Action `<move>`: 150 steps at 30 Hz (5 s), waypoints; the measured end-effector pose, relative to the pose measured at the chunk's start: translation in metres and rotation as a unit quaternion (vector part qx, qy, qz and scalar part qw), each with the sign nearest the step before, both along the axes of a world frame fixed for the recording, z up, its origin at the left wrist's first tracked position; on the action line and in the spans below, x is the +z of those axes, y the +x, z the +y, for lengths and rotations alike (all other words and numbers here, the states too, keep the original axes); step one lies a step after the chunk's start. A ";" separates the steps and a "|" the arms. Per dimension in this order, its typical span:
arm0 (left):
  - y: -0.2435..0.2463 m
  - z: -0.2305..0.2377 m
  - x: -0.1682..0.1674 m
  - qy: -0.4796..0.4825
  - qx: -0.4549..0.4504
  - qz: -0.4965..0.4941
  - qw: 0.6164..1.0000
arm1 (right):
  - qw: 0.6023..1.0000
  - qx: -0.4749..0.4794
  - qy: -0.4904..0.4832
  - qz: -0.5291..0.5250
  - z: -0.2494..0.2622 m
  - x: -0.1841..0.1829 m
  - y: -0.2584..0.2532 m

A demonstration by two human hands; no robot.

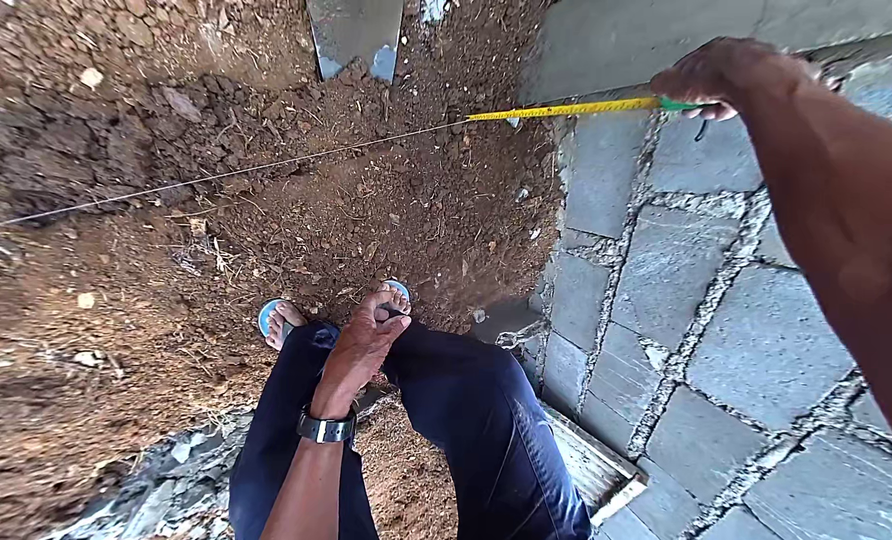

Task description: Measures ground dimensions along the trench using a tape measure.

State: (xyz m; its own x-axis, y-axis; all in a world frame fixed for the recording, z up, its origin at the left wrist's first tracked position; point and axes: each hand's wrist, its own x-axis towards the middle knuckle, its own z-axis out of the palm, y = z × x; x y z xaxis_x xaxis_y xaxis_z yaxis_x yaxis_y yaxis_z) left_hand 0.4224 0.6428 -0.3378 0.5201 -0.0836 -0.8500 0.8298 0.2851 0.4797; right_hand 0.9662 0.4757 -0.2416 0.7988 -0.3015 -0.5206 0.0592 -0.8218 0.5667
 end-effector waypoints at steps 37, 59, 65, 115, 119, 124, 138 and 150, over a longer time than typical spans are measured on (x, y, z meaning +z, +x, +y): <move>0.014 -0.003 -0.006 -0.005 -0.002 -0.001 1.000 | 0.995 0.088 -0.043 0.035 -0.029 -0.035 -0.022; 0.012 0.004 -0.008 -0.011 0.017 -0.003 1.000 | 0.992 0.112 -0.056 -0.010 -0.005 -0.049 -0.013; 0.015 0.005 -0.006 -0.012 0.016 -0.003 1.000 | 0.993 0.112 -0.043 0.003 -0.015 -0.048 -0.018; -0.174 0.018 0.156 0.281 -0.102 0.222 0.928 | 0.840 -0.446 0.306 -0.051 -0.080 -0.121 -0.205; -0.170 0.017 0.143 0.293 -0.085 0.237 0.922 | 0.843 -0.445 0.288 -0.092 -0.084 -0.124 -0.197; -0.173 0.019 0.143 0.278 -0.079 0.239 0.927 | 0.846 -0.438 0.295 -0.067 -0.067 -0.130 -0.212; -0.186 0.004 0.136 0.256 -0.108 0.251 0.927 | 0.797 -0.500 0.338 -0.030 -0.021 -0.118 -0.296; -0.183 -0.002 0.138 0.255 -0.122 0.263 0.922 | 0.823 -0.467 0.324 -0.007 -0.023 -0.116 -0.273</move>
